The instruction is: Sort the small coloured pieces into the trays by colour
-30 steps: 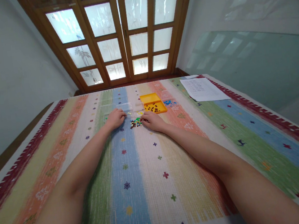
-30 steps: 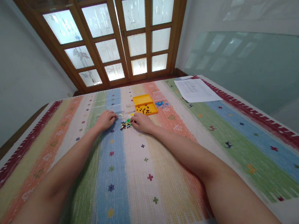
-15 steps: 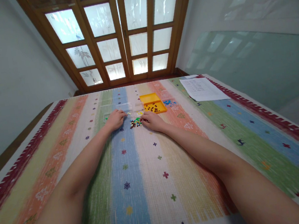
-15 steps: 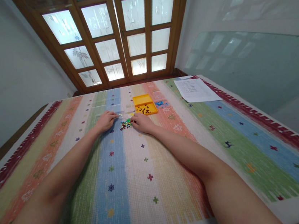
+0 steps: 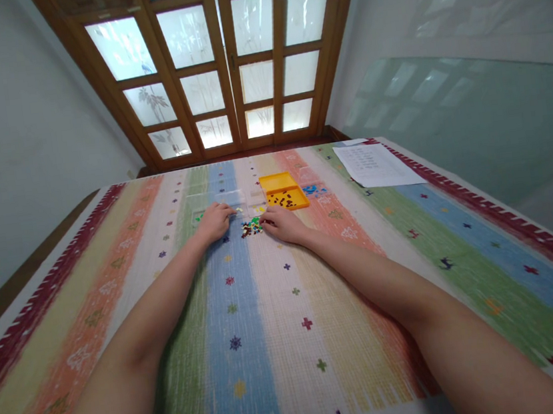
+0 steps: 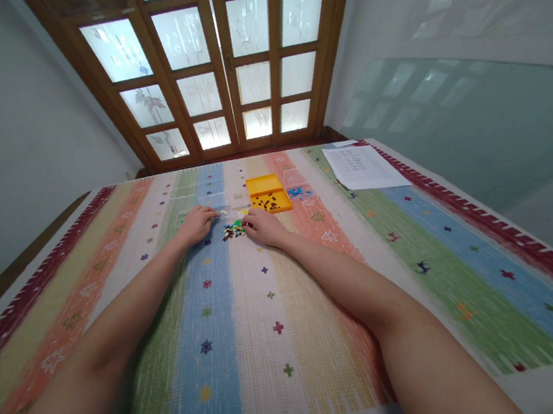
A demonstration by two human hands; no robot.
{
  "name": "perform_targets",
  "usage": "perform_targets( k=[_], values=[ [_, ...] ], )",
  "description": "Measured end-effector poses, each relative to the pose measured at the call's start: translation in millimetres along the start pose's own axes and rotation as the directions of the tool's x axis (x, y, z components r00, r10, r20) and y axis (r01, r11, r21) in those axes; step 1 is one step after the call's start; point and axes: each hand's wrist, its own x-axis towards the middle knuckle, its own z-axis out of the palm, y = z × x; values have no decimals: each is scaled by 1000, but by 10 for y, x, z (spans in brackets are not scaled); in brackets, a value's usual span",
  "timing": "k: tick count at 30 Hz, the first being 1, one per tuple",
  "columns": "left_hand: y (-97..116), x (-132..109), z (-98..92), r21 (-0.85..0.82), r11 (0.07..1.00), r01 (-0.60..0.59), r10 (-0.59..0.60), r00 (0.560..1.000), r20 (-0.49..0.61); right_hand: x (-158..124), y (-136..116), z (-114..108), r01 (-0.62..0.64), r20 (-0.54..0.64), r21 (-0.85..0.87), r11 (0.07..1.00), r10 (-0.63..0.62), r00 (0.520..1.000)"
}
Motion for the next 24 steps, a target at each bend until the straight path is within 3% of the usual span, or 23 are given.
perform_targets(
  k=[13,24],
  values=[
    [20,-11,15,-10,1000,-9,9,1000,-5,-3,-3,-1,4,-17,5,1000,-3,1000],
    [123,-52,-92,-207,977,53,-87,983,-159,-1,24,19,18,-25,7,1000,-18,1000]
  ],
)
